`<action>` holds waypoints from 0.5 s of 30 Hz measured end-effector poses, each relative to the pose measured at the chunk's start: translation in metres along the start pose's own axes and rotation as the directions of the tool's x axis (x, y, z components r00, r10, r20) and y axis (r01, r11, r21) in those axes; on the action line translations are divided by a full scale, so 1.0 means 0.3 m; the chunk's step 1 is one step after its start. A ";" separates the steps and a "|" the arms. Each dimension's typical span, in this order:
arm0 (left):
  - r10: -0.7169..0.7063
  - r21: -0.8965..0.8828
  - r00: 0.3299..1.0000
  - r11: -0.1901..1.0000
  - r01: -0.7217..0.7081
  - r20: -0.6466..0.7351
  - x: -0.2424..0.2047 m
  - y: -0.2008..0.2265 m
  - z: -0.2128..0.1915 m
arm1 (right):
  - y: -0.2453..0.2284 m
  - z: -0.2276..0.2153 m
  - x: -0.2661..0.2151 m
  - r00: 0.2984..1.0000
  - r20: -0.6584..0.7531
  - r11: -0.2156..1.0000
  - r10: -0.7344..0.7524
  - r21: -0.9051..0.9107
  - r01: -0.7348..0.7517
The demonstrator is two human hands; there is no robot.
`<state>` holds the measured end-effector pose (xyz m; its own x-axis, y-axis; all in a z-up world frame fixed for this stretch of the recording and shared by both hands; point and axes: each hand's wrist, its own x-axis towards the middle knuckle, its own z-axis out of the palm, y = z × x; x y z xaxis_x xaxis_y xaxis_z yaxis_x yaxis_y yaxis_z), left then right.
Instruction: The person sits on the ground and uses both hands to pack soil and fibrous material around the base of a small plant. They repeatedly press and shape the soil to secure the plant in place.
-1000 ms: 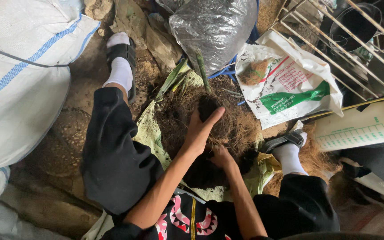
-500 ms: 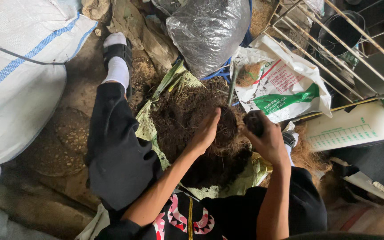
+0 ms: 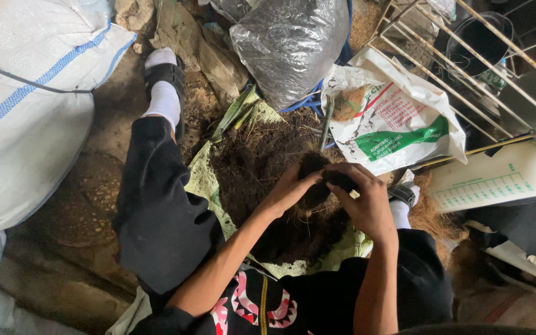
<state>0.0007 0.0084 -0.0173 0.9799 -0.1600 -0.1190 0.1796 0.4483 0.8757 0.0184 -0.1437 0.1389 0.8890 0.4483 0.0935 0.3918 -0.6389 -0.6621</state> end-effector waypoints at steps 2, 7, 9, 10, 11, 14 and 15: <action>-0.055 0.062 0.997 0.996 0.057 -0.046 0.002 -0.007 -0.006 | 0.013 0.009 0.002 0.999 -0.002 0.999 0.033 0.032 -0.033; -0.112 -0.131 0.993 0.986 0.105 -0.041 0.016 -0.063 -0.030 | 0.022 0.022 -0.005 0.988 -0.053 0.989 0.148 0.033 -0.146; -0.252 -0.197 0.967 0.951 0.239 -0.042 0.022 -0.086 -0.044 | 0.013 0.024 -0.017 0.992 -0.084 0.995 0.096 0.029 -0.094; -0.252 -0.244 0.967 0.940 0.239 -0.027 0.024 -0.098 -0.049 | 0.005 0.026 -0.022 0.995 -0.092 0.998 0.043 0.054 -0.038; -0.253 -0.290 0.968 0.927 0.238 -0.012 0.024 -0.109 -0.053 | -0.004 0.027 -0.030 0.995 -0.100 0.997 -0.011 0.078 0.019; -0.386 -0.376 0.922 0.857 0.353 -0.013 0.030 -0.139 -0.068 | -0.024 0.020 -0.041 0.996 -0.087 0.990 0.003 0.143 0.009; -0.451 -0.396 0.892 0.823 0.408 -0.019 0.032 -0.151 -0.075 | -0.027 0.016 -0.041 0.997 -0.074 0.986 0.037 0.163 -0.025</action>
<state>0.0038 0.0063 -0.0685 0.7950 -0.3286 -0.5100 0.5816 0.6521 0.4864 0.0031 -0.1411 0.1395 0.9180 0.3770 0.1232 0.3257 -0.5396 -0.7764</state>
